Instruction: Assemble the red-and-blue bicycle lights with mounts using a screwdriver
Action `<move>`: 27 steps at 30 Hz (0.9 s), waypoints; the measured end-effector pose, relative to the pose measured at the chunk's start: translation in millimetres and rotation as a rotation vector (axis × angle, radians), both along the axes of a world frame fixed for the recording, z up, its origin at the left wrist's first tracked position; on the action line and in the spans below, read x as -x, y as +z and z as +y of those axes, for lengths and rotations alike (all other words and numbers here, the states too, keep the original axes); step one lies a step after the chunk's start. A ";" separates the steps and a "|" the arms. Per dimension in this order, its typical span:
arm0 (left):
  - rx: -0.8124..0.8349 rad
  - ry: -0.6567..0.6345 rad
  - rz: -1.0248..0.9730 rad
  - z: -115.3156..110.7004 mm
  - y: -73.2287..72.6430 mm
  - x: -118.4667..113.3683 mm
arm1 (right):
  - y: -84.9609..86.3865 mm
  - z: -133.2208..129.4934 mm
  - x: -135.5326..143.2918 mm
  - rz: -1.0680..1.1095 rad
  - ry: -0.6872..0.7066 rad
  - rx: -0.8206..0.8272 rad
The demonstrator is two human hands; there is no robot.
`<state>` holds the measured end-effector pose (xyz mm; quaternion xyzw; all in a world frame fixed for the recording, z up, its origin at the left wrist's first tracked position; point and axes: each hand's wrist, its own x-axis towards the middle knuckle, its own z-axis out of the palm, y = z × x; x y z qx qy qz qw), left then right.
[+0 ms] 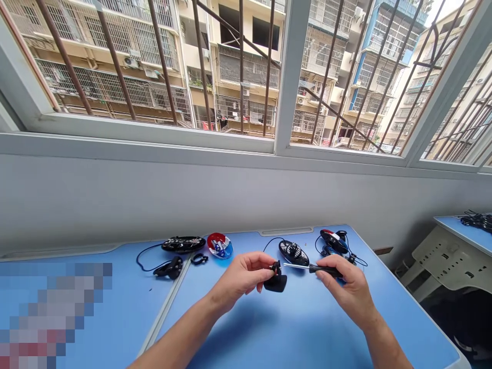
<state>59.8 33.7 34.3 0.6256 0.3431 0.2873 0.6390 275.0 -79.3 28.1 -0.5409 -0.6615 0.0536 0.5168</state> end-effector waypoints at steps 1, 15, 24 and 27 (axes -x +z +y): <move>0.002 0.003 -0.010 0.7 -0.6 0.4 | 0.1 0.0 -0.4 -0.006 -0.003 -0.001; -0.032 0.026 0.006 -4.4 3.0 -2.2 | -3.2 0.7 3.3 0.035 0.022 0.001; -0.001 -0.072 -0.155 -9.6 10.3 0.4 | -10.4 6.8 -4.8 0.146 -0.021 0.099; -0.007 -0.040 -0.190 -10.1 9.5 -0.2 | -9.9 7.4 -5.1 0.121 -0.015 0.098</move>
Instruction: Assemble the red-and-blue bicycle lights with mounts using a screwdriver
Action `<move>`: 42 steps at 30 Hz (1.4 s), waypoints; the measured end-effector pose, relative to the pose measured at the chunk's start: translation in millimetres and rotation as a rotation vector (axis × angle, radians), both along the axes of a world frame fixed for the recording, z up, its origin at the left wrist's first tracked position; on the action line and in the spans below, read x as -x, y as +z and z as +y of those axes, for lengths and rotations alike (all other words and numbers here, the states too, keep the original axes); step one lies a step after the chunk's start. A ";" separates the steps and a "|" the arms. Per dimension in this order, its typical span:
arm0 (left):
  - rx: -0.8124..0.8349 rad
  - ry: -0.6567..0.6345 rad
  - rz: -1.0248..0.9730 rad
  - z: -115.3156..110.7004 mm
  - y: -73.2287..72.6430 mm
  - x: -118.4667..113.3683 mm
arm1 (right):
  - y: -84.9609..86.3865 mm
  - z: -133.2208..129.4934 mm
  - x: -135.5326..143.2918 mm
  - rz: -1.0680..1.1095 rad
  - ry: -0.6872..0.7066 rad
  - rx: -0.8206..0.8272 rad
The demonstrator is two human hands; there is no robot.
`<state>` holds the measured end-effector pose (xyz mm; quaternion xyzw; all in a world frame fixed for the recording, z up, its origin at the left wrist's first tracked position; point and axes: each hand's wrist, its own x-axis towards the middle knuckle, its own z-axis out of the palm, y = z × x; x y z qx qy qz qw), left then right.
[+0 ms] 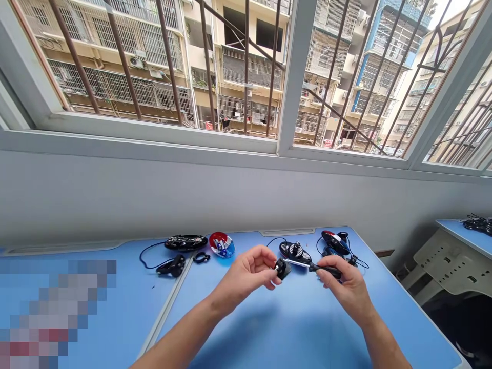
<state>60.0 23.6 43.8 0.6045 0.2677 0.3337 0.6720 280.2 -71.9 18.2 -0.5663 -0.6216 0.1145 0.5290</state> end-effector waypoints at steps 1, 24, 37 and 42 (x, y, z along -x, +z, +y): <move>-0.010 0.003 0.005 0.2 -0.9 -0.2 | 0.3 0.0 0.1 -0.009 0.006 0.001; -0.235 0.016 0.382 5.5 -47.1 29.3 | -25.9 -4.0 16.6 -0.068 0.153 0.219; -1.262 0.159 0.400 8.4 -51.1 36.4 | -37.6 1.5 16.0 -0.246 0.295 -0.079; -1.471 0.241 0.411 4.8 -52.3 32.2 | -34.1 -3.1 14.2 -0.283 0.342 -0.088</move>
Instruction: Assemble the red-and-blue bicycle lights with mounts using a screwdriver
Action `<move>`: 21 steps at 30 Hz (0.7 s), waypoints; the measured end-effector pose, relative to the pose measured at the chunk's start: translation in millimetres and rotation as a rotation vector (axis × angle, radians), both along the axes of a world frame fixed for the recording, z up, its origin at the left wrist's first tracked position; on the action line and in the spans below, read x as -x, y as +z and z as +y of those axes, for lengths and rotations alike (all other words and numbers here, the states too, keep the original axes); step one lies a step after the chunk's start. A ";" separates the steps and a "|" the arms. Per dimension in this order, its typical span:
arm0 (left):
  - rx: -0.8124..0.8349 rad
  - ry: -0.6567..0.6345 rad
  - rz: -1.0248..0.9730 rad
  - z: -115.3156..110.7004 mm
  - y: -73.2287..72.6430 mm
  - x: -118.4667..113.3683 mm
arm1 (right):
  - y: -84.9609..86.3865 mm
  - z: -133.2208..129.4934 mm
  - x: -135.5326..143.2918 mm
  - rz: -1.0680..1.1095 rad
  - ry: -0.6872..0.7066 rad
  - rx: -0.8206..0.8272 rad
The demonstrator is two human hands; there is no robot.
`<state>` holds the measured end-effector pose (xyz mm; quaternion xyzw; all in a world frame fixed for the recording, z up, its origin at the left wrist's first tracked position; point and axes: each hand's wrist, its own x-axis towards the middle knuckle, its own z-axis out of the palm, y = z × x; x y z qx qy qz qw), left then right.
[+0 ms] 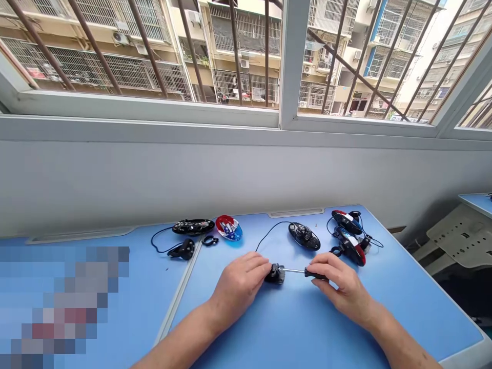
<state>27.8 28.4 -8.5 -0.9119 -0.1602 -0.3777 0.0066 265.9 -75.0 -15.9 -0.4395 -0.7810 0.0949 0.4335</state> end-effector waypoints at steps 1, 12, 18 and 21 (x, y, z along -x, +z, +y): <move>-0.055 0.018 -0.002 -0.6 -0.8 -0.5 | 0.8 -0.7 -0.2 -0.005 0.007 -0.006; -0.127 -0.021 0.034 6.8 2.2 1.9 | 9.8 2.3 4.8 0.018 -0.089 -0.046; 0.197 -0.148 0.085 16.9 6.0 12.6 | 32.1 11.3 11.3 -0.091 -0.038 -0.048; 0.349 -0.113 0.153 16.8 6.9 14.4 | 49.0 19.4 16.2 -0.161 -0.003 -0.030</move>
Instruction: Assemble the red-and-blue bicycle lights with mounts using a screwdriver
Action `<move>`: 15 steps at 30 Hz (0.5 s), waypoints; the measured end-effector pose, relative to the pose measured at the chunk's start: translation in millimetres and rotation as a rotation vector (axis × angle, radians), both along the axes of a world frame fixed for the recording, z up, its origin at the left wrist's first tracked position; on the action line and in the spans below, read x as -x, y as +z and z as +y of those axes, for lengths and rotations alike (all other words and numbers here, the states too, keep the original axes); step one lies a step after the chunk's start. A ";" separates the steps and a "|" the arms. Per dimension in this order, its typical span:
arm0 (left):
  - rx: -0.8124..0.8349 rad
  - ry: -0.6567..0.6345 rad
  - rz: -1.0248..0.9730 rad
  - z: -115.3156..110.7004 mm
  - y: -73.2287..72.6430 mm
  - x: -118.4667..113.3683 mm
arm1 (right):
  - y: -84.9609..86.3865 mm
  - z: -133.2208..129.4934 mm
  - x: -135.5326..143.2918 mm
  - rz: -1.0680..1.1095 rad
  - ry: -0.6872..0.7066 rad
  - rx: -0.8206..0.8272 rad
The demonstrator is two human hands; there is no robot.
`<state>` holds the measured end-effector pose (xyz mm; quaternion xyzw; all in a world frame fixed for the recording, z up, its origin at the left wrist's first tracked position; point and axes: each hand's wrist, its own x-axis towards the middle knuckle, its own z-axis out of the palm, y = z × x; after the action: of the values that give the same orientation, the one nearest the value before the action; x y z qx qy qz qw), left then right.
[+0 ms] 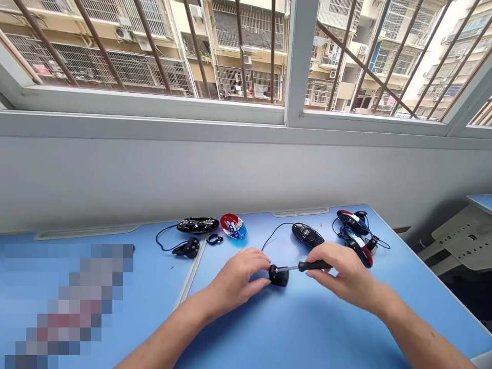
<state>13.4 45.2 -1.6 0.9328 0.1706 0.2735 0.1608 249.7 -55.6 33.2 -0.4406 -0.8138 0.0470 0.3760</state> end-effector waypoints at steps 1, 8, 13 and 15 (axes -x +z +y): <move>0.037 0.025 0.019 -0.8 0.3 -0.2 | 5.4 2.8 2.2 -0.010 0.004 0.009; 0.320 0.206 -0.065 -14.0 -2.4 -8.4 | 26.6 16.3 21.2 0.025 -0.075 0.081; 0.441 0.260 -0.135 -20.8 -10.9 -14.9 | 28.4 18.5 31.6 0.053 -0.076 0.111; 0.452 0.284 -0.137 -21.8 -12.8 -16.2 | 25.2 18.5 34.0 0.037 -0.062 0.060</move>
<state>29.6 23.4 -14.4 0.8195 0.3451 0.3106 0.3360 215.8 -37.1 58.4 -0.4756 -0.7910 0.0679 0.3789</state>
